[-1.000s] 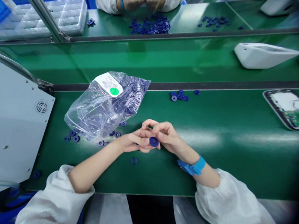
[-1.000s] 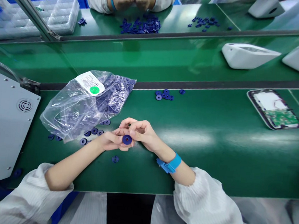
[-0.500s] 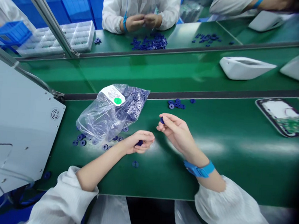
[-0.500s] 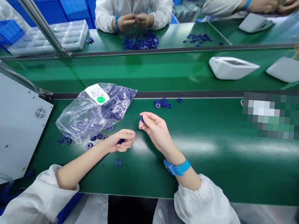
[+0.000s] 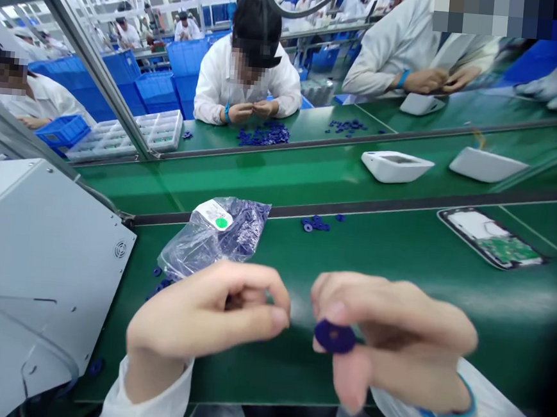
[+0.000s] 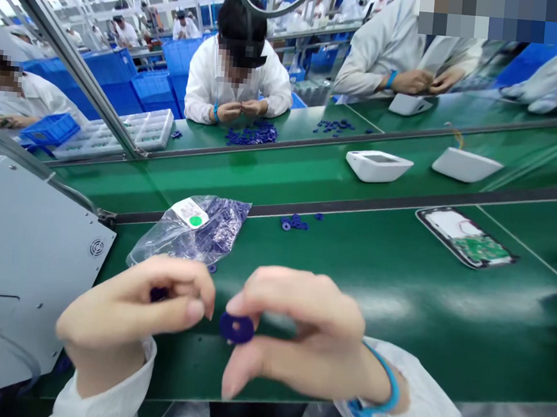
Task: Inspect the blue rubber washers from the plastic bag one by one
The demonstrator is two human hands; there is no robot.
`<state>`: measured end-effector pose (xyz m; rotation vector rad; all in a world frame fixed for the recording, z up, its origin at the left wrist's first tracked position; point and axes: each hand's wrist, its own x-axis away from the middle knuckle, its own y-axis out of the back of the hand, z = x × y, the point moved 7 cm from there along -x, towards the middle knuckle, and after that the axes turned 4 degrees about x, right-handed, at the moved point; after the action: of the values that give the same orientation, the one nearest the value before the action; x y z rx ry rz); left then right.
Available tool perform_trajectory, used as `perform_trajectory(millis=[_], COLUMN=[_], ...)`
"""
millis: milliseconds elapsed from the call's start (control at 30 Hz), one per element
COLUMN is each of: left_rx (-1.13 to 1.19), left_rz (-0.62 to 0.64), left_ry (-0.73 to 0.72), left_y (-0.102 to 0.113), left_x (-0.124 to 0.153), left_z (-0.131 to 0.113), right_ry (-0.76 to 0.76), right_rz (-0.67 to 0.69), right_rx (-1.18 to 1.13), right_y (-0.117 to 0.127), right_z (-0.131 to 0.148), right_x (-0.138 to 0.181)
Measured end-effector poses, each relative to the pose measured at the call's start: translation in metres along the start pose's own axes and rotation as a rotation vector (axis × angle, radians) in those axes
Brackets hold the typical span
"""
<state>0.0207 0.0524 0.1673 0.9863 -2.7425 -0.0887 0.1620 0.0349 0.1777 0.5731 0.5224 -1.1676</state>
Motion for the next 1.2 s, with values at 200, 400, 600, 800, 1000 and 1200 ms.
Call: perform_trajectory(millis=[200, 400, 600, 800, 1000, 1200], left_rx=[-0.373, -0.264, -0.166, 0.012, 0.088, 0.012], left_rz=[0.047, 0.143, 0.118, 0.176, 0.222, 0.168], left_ry=[-0.003, -0.041, -0.002, 0.095, 0.166, 0.135], left_y=[-0.004, -0.013, -0.012, -0.013, -0.012, -0.009], left_x=[0.018, 0.009, 0.008, 0.006, 0.002, -0.001], left_z=[0.0, -0.003, 0.002, 0.012, 0.019, 0.02], right_ry=[0.01, -0.15, -0.109, -0.118, -0.166, -0.222], right_rz=[0.074, 0.098, 0.113, 0.15, 0.183, 0.254], right_rx=[0.15, 0.032, 0.175, 0.254, 0.305, 0.406], right_y=[-0.017, -0.022, -0.022, -0.023, -0.022, -0.024], right_z=[-0.002, -0.009, -0.003, -0.001, -0.003, -0.006], right_x=[0.009, 0.017, 0.017, 0.017, 0.018, 0.015])
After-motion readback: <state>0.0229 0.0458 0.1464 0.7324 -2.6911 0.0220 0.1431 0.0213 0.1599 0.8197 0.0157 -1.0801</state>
